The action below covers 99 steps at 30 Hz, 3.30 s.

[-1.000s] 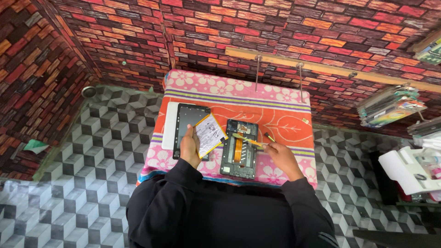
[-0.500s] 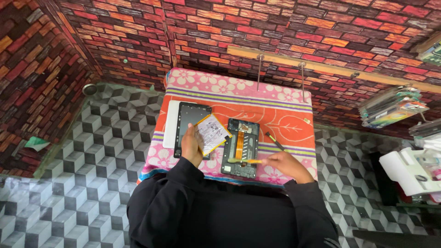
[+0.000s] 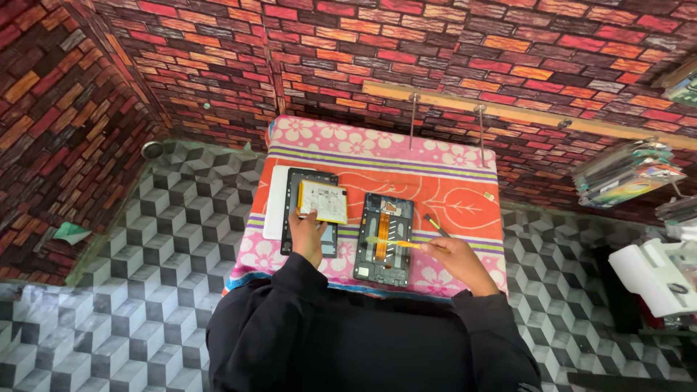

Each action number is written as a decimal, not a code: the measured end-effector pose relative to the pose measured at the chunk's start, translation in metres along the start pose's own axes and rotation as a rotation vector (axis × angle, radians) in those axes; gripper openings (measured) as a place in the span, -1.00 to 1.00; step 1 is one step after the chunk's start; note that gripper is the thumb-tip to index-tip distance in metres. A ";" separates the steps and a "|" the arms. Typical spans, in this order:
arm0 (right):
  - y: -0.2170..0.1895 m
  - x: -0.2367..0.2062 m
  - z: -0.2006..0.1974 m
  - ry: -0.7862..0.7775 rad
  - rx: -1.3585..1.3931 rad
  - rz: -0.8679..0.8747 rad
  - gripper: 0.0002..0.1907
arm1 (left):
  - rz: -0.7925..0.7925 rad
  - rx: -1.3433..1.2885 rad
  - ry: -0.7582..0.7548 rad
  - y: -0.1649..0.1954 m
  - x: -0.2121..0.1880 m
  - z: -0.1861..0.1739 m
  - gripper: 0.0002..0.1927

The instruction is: The person works on an opened tablet lying on a cloth-covered table, prying at its internal components by hand and with a small tool, then uses a brush to sweep the interior and battery area. They lift and reposition the battery pack and continue brushing the device's inside surfaces.

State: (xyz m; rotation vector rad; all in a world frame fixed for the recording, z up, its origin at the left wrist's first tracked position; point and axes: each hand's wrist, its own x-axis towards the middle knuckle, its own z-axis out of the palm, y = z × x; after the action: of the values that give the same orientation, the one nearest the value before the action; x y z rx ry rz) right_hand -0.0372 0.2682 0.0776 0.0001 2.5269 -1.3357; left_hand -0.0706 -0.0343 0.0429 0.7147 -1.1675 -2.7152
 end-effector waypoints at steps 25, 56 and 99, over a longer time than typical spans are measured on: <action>0.019 -0.009 -0.047 -0.194 -0.221 0.102 -0.65 | 0.486 1.893 -0.896 -0.058 -0.041 -0.010 0.35; 0.052 -0.111 0.059 0.284 -0.029 -0.097 -0.62 | 0.738 1.846 -0.519 -0.082 -0.099 -0.020 0.12; 0.013 -0.110 0.164 0.474 -0.153 -0.103 -0.60 | 0.725 1.843 -0.404 -0.067 -0.124 -0.051 -0.09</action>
State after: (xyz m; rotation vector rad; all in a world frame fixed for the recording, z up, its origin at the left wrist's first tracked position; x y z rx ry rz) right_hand 0.1109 0.1569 0.0069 0.1773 3.0574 -1.2983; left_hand 0.0682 0.0125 0.0117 -0.3162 -2.9593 -0.6146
